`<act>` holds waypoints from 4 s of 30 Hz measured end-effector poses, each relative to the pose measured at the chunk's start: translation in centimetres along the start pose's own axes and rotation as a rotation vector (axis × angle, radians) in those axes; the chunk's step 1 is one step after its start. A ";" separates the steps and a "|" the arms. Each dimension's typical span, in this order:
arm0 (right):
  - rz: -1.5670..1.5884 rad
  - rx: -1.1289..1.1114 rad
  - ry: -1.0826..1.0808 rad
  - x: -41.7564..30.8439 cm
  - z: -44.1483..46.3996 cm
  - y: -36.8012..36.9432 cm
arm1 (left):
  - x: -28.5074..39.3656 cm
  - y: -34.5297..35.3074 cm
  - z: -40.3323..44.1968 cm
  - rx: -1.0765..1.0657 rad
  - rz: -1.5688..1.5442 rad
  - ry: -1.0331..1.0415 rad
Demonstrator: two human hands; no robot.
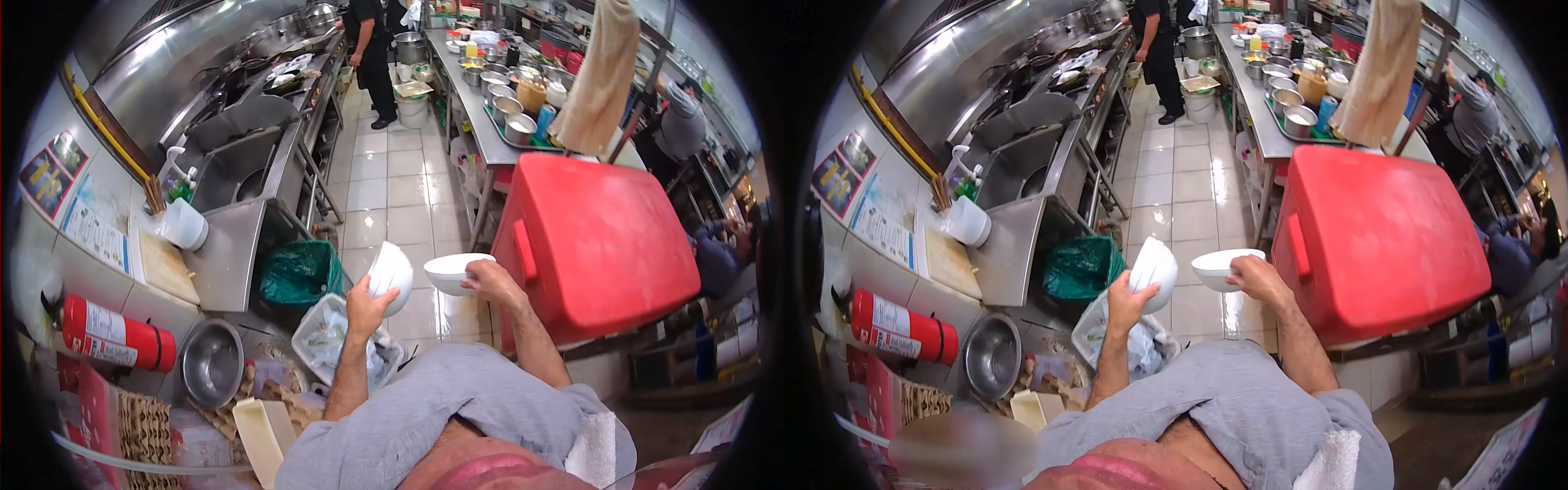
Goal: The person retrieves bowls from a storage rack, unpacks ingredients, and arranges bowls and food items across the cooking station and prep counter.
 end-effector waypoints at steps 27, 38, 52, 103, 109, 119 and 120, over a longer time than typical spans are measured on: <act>-0.052 -0.028 -0.241 16.4 76.8 -6.1 | -8.8 4.6 67.8 0.049 0.087 -0.065; -0.103 -0.048 -0.556 17.0 114.4 -8.3 | -10.9 5.1 90.3 0.336 0.129 -0.218; -0.131 -0.011 -0.645 11.8 157.2 -3.4 | -17.5 -0.4 117.6 0.425 0.133 -0.201; 1.253 -0.291 0.332 14.2 186.1 10.8 | -42.4 -46.3 181.7 0.393 1.179 -0.474; 1.231 -0.277 0.374 15.6 184.3 10.8 | -40.7 -46.7 180.4 0.716 1.102 -0.501; 1.149 -0.263 0.389 17.9 181.8 10.0 | -33.9 -44.9 180.4 0.824 1.256 -0.186; 1.147 -0.235 0.393 18.1 181.5 9.7 | -33.0 -44.9 180.0 0.817 1.259 -0.185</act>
Point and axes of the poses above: each hand's wrist, its own z-axis towards the middle knuckle, its own y-axis out of the palm, x = y × z, the point moved 4 cm from there along z, towards the middle knuckle, and after that the axes turned 2 degrees about z, right-handed, at the moved point
